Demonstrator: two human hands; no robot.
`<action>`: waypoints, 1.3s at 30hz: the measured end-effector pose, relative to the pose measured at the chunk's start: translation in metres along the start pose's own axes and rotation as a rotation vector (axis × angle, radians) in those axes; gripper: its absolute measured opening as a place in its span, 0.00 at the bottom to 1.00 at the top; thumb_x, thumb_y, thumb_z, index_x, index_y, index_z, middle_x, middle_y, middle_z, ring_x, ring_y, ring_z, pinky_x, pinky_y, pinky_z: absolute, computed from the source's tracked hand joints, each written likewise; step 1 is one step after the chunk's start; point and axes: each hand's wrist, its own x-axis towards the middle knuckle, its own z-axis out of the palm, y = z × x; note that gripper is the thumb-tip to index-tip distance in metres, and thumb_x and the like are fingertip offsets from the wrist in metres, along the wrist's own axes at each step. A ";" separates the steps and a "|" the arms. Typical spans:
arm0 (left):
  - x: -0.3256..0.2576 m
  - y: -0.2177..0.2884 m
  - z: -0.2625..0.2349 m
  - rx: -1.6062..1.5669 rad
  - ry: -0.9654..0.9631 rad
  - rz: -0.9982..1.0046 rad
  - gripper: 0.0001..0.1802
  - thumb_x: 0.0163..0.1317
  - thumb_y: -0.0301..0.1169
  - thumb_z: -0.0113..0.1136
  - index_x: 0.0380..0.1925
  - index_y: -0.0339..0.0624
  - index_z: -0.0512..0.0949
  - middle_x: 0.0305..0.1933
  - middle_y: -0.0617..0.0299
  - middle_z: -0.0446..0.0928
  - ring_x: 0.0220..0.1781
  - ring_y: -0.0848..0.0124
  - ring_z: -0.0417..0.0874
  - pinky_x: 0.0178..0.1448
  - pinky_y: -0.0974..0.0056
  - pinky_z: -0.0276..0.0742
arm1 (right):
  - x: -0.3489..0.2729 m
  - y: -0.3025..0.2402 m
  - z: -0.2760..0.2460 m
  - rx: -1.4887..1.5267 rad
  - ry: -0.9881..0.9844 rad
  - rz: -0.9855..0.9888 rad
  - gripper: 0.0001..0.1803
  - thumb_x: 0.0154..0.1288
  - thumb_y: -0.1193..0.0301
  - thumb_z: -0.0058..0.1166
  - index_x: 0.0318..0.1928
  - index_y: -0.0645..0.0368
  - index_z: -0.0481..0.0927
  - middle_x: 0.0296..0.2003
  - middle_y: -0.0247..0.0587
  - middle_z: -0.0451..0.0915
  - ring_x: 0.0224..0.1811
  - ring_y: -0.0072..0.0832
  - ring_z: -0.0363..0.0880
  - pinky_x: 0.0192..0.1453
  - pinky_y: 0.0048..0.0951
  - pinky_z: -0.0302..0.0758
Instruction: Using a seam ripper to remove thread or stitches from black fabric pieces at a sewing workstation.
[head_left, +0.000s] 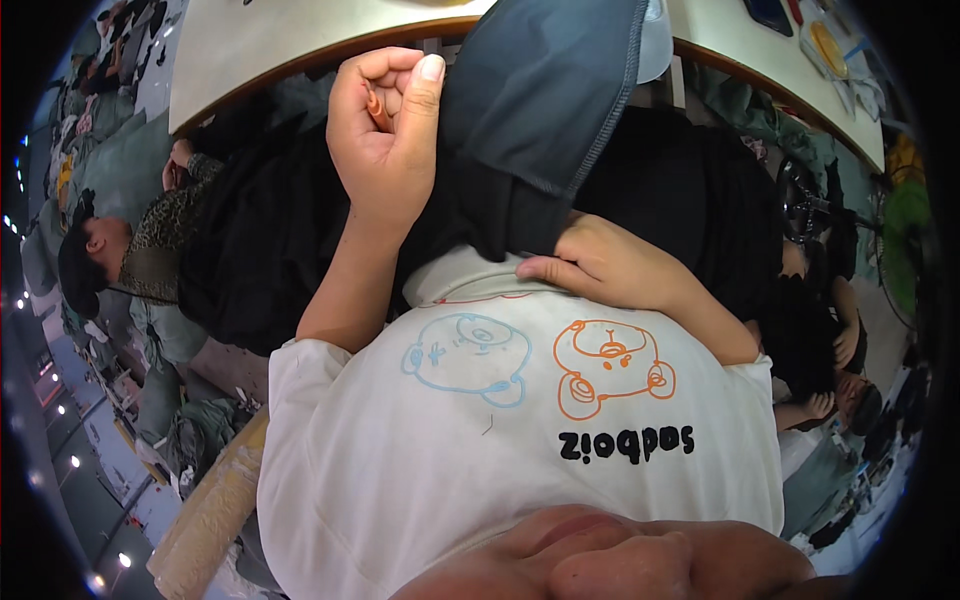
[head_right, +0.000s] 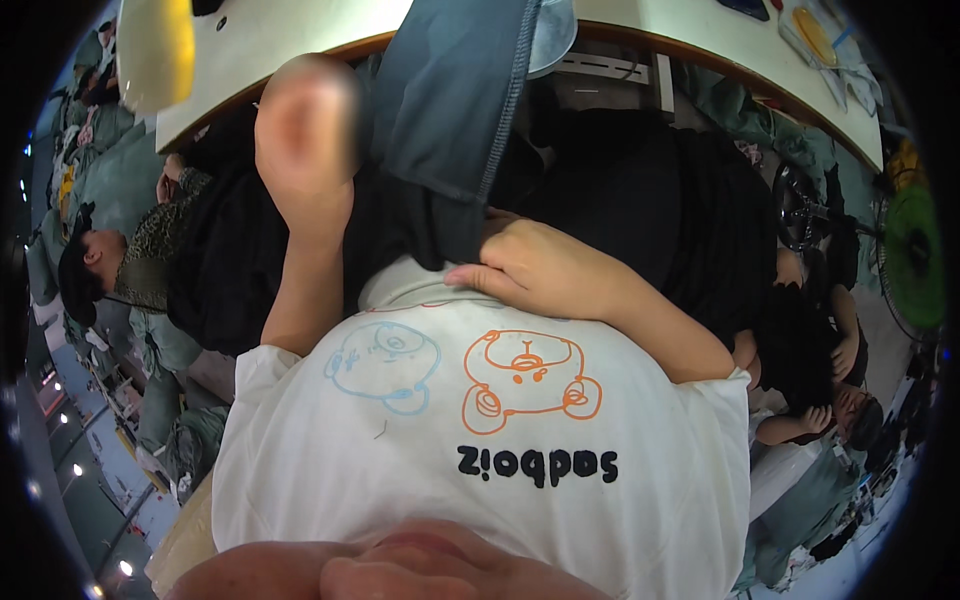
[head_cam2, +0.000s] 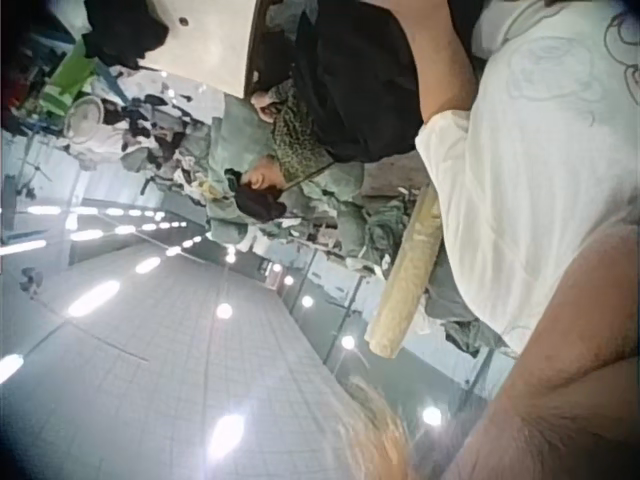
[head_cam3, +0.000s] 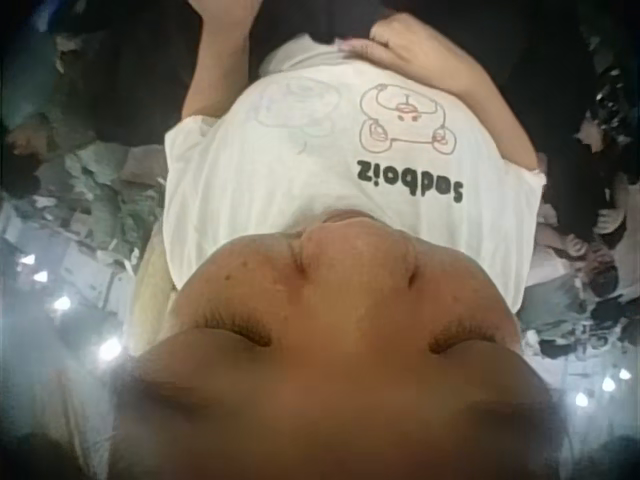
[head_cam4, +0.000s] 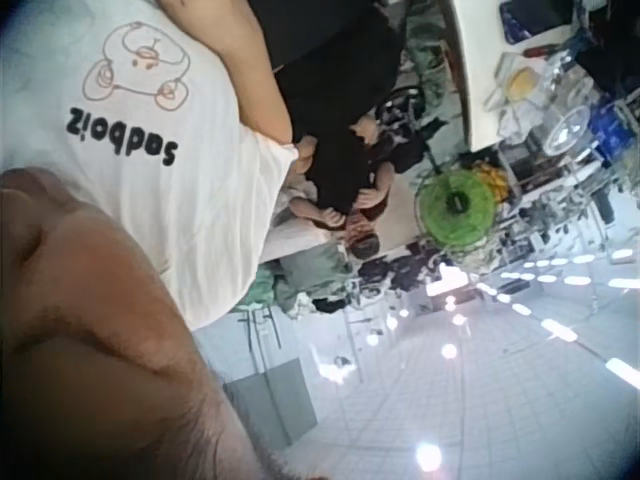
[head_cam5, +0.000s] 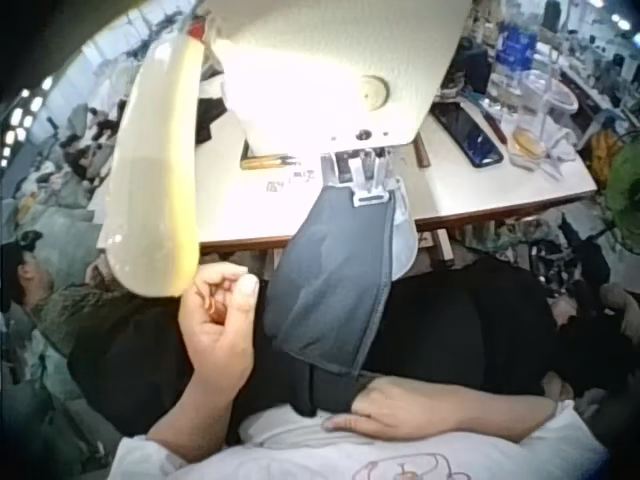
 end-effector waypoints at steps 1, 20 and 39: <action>-0.003 0.003 -0.006 0.017 -0.030 -0.040 0.11 0.72 0.23 0.65 0.49 0.35 0.74 0.29 0.74 0.70 0.25 0.89 0.60 0.30 0.79 0.58 | 0.008 0.001 0.002 0.022 -0.050 -0.008 0.34 0.78 0.52 0.54 0.22 0.69 0.77 0.21 0.61 0.76 0.27 0.54 0.78 0.39 0.47 0.76; -0.112 0.027 -0.108 0.562 -0.512 0.127 0.13 0.72 0.21 0.61 0.54 0.33 0.78 0.41 0.54 0.86 0.34 0.68 0.88 0.38 0.66 0.82 | 0.096 0.002 0.037 0.120 -0.232 0.013 0.27 0.84 0.57 0.45 0.36 0.70 0.83 0.28 0.58 0.80 0.34 0.51 0.78 0.53 0.47 0.74; -0.126 0.002 -0.111 0.611 -0.338 0.375 0.12 0.55 0.21 0.71 0.40 0.35 0.83 0.22 0.61 0.77 0.19 0.68 0.79 0.22 0.65 0.72 | 0.103 -0.001 0.047 0.022 -0.223 -0.019 0.25 0.84 0.58 0.43 0.39 0.64 0.86 0.38 0.56 0.81 0.53 0.54 0.72 0.71 0.52 0.60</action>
